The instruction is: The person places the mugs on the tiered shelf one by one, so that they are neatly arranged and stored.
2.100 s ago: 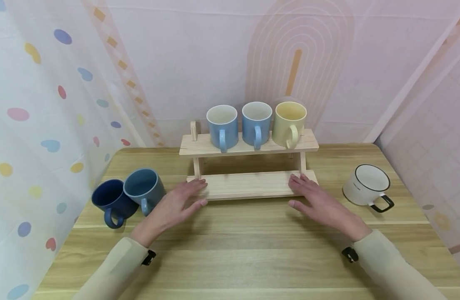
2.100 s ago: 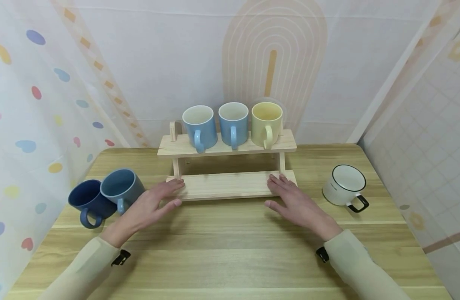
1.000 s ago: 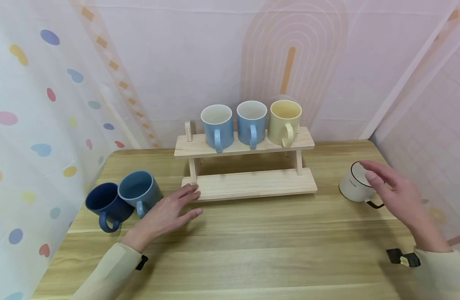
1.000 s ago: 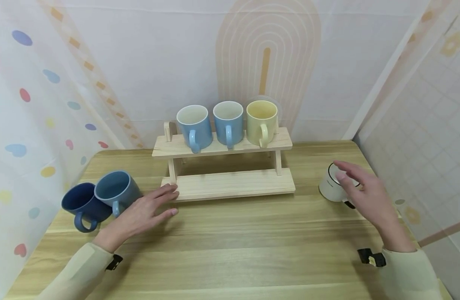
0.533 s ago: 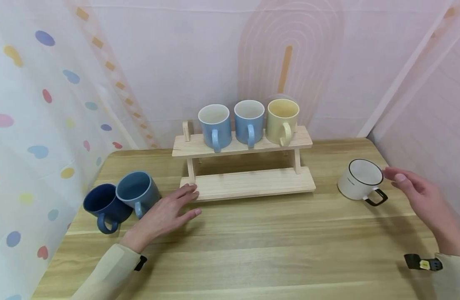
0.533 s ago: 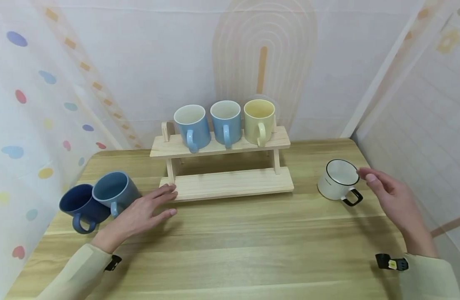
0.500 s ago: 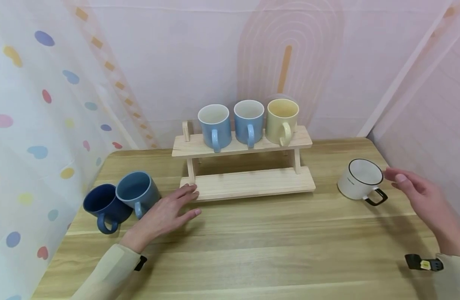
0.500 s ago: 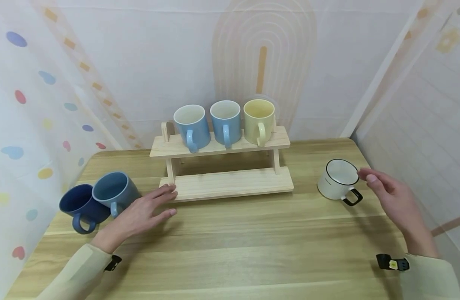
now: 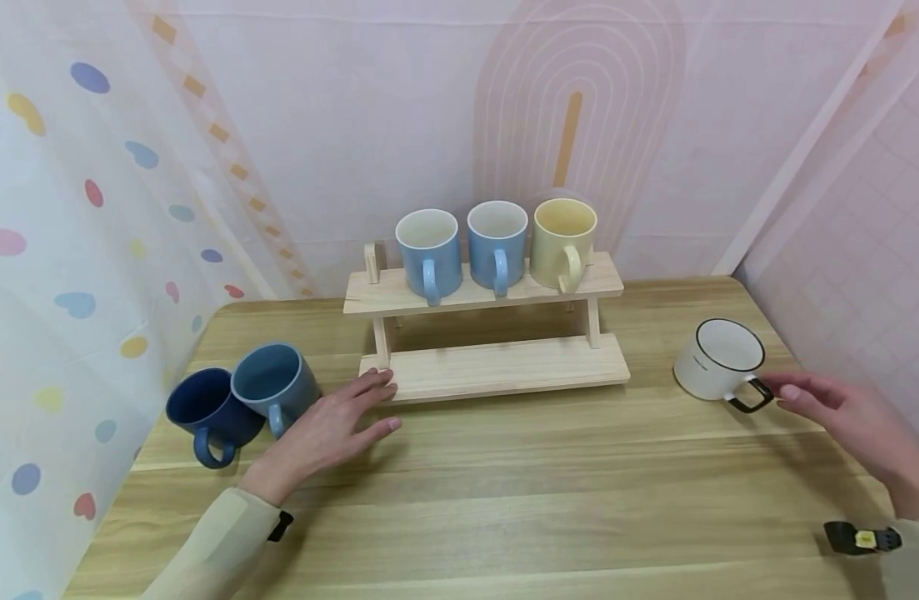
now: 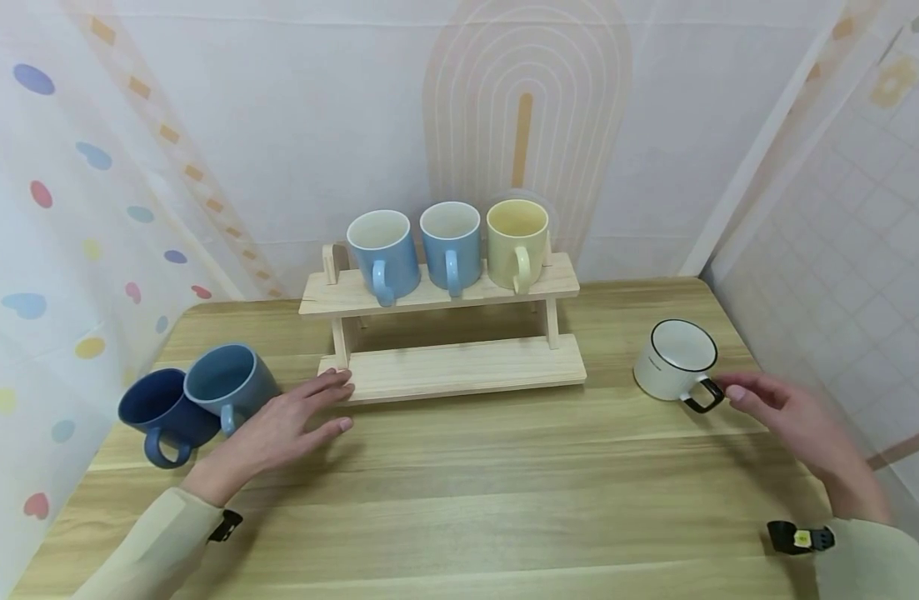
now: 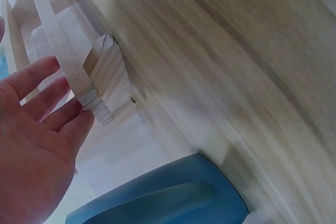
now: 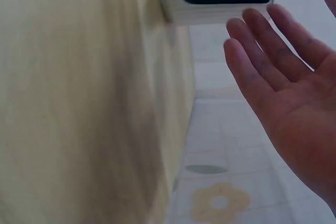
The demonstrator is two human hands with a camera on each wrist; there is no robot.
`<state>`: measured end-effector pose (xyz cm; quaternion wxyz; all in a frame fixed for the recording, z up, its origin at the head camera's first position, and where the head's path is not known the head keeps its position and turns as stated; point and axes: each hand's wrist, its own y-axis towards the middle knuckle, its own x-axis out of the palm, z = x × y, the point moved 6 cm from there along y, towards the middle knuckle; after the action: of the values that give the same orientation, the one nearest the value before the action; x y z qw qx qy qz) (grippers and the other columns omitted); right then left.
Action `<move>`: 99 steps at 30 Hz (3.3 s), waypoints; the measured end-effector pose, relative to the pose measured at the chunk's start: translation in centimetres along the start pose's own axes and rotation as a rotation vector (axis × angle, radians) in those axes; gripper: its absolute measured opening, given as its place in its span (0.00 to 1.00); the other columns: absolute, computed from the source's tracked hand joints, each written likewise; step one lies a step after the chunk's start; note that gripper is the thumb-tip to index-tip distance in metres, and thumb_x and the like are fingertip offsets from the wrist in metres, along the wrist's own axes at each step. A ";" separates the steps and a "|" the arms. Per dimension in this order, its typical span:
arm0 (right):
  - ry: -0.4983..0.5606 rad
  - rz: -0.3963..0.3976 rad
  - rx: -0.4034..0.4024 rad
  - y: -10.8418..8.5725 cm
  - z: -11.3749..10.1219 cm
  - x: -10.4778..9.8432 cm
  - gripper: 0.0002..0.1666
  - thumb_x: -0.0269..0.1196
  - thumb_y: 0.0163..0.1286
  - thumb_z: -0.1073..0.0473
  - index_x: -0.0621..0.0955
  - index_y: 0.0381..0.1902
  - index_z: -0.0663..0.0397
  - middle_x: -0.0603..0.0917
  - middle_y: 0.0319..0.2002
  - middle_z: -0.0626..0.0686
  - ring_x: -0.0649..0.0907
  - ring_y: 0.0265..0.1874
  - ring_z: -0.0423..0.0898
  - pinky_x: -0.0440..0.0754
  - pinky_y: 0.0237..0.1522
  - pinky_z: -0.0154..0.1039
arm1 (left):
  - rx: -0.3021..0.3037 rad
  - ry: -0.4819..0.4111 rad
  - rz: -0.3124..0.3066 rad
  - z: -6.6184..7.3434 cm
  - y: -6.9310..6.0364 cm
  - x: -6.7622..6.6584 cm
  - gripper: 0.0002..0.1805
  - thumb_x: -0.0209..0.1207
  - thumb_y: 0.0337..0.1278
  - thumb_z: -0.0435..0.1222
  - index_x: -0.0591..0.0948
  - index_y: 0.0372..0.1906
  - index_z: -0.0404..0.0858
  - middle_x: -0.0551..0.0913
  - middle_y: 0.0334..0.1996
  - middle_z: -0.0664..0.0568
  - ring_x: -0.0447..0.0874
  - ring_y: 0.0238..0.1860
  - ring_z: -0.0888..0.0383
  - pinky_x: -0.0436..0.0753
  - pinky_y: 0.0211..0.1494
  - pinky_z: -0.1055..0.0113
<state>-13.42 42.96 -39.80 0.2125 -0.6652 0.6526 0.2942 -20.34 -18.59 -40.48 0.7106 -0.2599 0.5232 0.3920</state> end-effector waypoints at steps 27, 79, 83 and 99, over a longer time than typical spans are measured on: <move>0.696 -0.335 -0.190 0.9 -0.3 4.4 0.25 0.36 0.84 0.73 0.81 0.57 0.73 0.88 0.54 0.49 0.84 0.58 0.36 0.80 0.59 0.29 | 0.019 0.006 0.015 -0.1 -0.1 0.2 0.35 0.57 0.73 0.58 0.78 0.70 0.36 0.69 0.76 0.44 0.64 0.77 0.41 0.70 0.72 0.41; 0.804 0.069 -0.140 -0.4 -12.0 9.0 0.17 0.49 0.83 0.70 0.83 0.43 0.76 0.89 0.38 0.51 0.90 0.45 0.44 0.86 0.53 0.38 | -0.010 -0.012 0.007 -0.2 -0.1 0.2 0.35 0.56 0.73 0.59 0.78 0.70 0.38 0.68 0.76 0.45 0.63 0.77 0.42 0.69 0.73 0.40; 0.776 0.078 -0.121 -0.2 -12.6 9.5 0.17 0.51 0.83 0.69 0.82 0.43 0.78 0.89 0.38 0.51 0.90 0.45 0.44 0.86 0.53 0.38 | -0.013 -0.013 0.004 -0.3 -0.1 0.2 0.35 0.56 0.73 0.59 0.78 0.70 0.38 0.69 0.76 0.45 0.63 0.77 0.42 0.68 0.73 0.39; 0.754 0.088 -0.114 1.0 -14.9 12.1 0.16 0.53 0.82 0.67 0.81 0.43 0.80 0.88 0.39 0.51 0.89 0.46 0.43 0.85 0.54 0.39 | 0.000 -0.019 0.015 -0.3 -0.1 0.2 0.34 0.57 0.73 0.58 0.78 0.70 0.37 0.69 0.76 0.45 0.63 0.77 0.42 0.67 0.74 0.39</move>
<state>-12.98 23.97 -36.81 -0.0927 -0.7088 0.6954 0.0733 -20.37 -18.84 -40.80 0.7127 -0.2522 0.5184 0.3997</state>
